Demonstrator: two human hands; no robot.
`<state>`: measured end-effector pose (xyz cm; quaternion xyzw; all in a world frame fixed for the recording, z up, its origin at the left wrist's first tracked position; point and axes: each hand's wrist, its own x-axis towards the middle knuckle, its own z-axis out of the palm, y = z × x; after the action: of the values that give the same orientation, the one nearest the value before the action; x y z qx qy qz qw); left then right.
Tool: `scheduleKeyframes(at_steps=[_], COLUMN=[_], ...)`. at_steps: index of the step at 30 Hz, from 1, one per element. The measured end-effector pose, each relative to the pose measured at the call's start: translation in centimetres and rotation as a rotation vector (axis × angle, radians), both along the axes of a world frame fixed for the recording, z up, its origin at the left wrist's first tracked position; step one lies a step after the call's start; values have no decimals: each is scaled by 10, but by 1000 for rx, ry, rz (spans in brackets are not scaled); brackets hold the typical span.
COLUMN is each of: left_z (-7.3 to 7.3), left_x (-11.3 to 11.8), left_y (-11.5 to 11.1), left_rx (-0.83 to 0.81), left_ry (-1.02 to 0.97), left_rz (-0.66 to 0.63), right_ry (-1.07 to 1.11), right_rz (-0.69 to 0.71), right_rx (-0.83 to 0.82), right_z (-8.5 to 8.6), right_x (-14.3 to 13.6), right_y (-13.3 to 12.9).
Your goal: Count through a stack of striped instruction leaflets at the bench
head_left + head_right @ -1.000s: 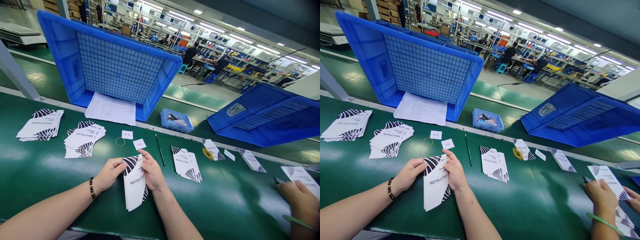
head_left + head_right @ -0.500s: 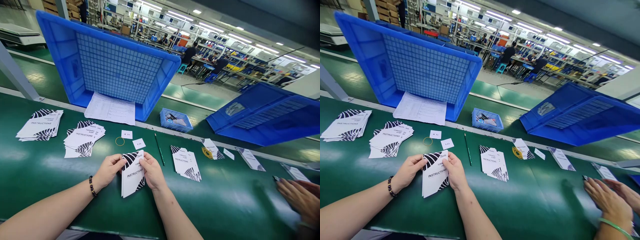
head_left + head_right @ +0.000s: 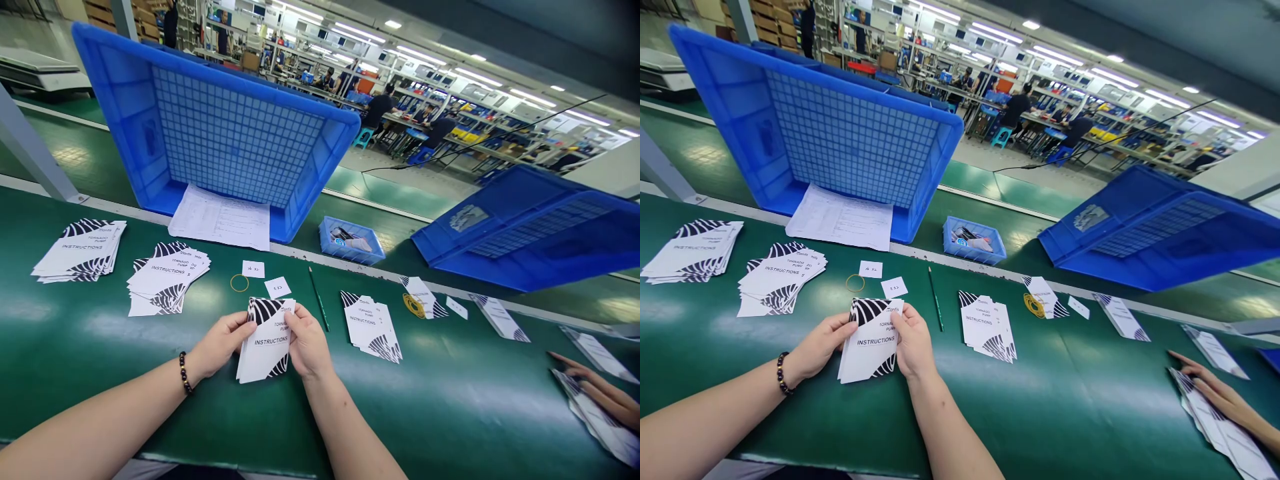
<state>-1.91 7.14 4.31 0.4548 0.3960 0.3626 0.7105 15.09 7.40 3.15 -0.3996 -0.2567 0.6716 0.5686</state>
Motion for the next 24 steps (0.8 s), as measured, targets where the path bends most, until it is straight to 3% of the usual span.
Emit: scheduleKeyframes(at_steps=[5,13,24], left_z=[-6,-2,-6], left_x=[1,1,2], left_y=[-9,-8,-7], left_rx=[-342,-393,-317], left_ry=[-206,-294,-130], left_rz=[-290,-227,-237], right_ry=[55,-8,-55], right_rz=[-91,-139,-308], right_rx=[26,31,22], right_z=[1,6,5], right_x=[4,4,11], right_y=[2,0,4])
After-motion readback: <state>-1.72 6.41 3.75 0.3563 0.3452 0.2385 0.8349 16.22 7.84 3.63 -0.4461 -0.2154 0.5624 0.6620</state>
